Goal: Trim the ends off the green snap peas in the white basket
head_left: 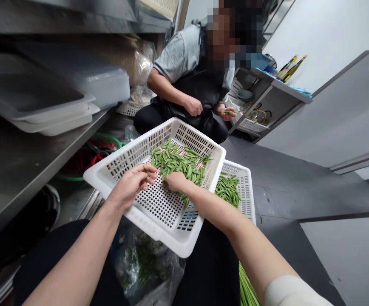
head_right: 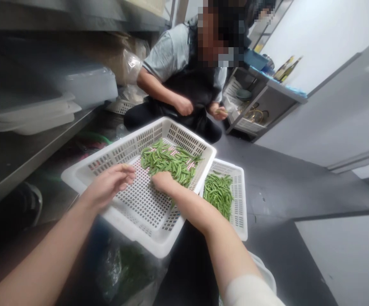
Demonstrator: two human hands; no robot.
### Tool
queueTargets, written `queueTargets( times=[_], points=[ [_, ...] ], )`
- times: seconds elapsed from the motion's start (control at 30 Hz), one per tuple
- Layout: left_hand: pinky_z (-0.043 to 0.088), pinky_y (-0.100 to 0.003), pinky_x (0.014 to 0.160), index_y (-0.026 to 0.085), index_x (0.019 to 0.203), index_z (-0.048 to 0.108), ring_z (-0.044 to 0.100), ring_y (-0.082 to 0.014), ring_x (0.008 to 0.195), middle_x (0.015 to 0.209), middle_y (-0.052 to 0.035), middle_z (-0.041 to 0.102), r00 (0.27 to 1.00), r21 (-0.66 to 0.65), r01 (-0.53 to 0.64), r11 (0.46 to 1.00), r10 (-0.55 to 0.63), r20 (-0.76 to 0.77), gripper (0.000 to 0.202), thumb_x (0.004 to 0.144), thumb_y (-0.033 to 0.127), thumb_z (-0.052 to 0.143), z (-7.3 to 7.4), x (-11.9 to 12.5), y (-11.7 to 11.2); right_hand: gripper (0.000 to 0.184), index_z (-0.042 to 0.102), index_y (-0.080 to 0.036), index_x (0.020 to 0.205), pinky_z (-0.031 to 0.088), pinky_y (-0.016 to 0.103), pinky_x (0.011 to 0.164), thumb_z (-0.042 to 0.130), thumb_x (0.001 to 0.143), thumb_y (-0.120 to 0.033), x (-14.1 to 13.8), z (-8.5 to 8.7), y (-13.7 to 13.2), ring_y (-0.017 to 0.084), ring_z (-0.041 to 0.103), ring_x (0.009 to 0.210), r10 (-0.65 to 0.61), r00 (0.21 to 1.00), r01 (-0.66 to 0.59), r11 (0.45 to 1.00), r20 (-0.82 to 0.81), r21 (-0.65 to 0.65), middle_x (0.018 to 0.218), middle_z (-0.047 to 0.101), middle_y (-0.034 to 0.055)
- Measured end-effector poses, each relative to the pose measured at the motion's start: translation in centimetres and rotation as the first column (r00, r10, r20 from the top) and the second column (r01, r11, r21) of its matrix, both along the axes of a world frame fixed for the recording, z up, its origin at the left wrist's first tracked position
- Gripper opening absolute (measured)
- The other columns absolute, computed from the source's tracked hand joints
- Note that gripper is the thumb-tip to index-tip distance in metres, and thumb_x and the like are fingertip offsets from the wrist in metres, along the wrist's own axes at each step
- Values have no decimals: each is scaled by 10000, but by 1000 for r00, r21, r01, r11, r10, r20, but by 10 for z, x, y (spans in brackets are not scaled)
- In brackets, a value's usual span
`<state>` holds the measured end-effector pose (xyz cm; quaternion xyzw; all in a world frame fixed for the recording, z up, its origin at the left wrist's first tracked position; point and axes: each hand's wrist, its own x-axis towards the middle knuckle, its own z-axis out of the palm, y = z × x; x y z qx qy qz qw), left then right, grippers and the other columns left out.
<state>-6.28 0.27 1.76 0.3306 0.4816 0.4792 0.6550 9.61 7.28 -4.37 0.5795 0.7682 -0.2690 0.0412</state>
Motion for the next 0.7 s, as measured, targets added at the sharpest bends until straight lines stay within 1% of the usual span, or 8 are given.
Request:
queueTargets(
  times=[0.1, 0.2, 0.27, 0.33, 0.4, 0.5, 0.6, 0.7],
  points=[
    [283, -139, 382, 143, 708, 598, 442, -59, 468, 562, 31, 554, 1000, -3, 22, 1000, -22, -20, 195, 518, 172, 568, -1, -5, 0, 53, 615, -153, 722, 418, 269, 721, 598, 751, -193, 7, 9, 1, 185, 601, 836, 13, 1000, -12, 1000, -23, 17, 782, 643, 46],
    [225, -157, 382, 153, 656, 572, 366, -57, 443, 518, 53, 490, 986, -1, 73, 997, -73, -149, 171, 521, 257, 589, -1, -5, 0, 214, 572, -152, 739, 365, 201, 566, 552, 828, -345, 18, 30, -4, 89, 513, 612, -13, 949, -16, 996, -315, -91, 654, 561, -21],
    [204, -173, 395, 164, 575, 519, 317, -58, 434, 485, 63, 432, 957, 25, 101, 995, -91, -276, 172, 555, 326, 573, -2, -3, -1, 281, 523, -152, 703, 283, 187, 464, 593, 792, -408, 22, 42, -13, 52, 384, 472, -93, 806, -61, 969, -584, -238, 537, 456, -63],
    [218, -193, 414, 178, 525, 468, 303, -68, 439, 468, 68, 387, 913, 60, 165, 984, -130, -387, 217, 590, 372, 543, -3, 1, -2, 345, 474, -162, 676, 201, 183, 406, 659, 724, -450, 23, 50, -23, 32, 282, 403, -209, 639, -114, 926, -740, -360, 479, 387, -94],
    [267, -212, 451, 186, 525, 460, 337, -85, 469, 484, 63, 392, 861, 118, 273, 955, -188, -473, 232, 618, 390, 520, -3, 4, -4, 397, 428, -174, 660, 142, 180, 375, 690, 682, -470, 22, 52, -31, 18, 229, 367, -334, 517, -127, 880, -788, -457, 465, 389, -106],
    [341, -238, 553, 189, 560, 488, 428, -119, 565, 552, 42, 458, 761, 229, 429, 874, -213, -613, 239, 662, 404, 491, -5, 10, -7, 421, 385, -185, 665, 93, 174, 353, 703, 669, -461, 21, 49, -35, 5, 196, 334, -479, 380, -107, 827, -791, -552, 470, 434, -108],
    [323, -244, 563, 195, 562, 464, 415, -121, 561, 545, 43, 434, 655, 272, 479, 835, -134, -743, 249, 703, 399, 443, -7, 15, -10, 435, 364, -190, 667, 76, 165, 346, 717, 655, -446, 22, 47, -34, -1, 184, 319, -535, 312, -99, 803, -785, -587, 451, 440, -115],
    [288, -242, 533, 201, 527, 381, 378, -111, 515, 507, 49, 368, 595, 317, 481, 817, -39, -803, 259, 728, 362, 413, -9, 19, -12, 441, 363, -190, 660, 85, 161, 342, 719, 645, -448, 22, 46, -35, -1, 192, 316, -538, 302, -87, 806, -787, -585, 444, 445, -116]
  ],
)
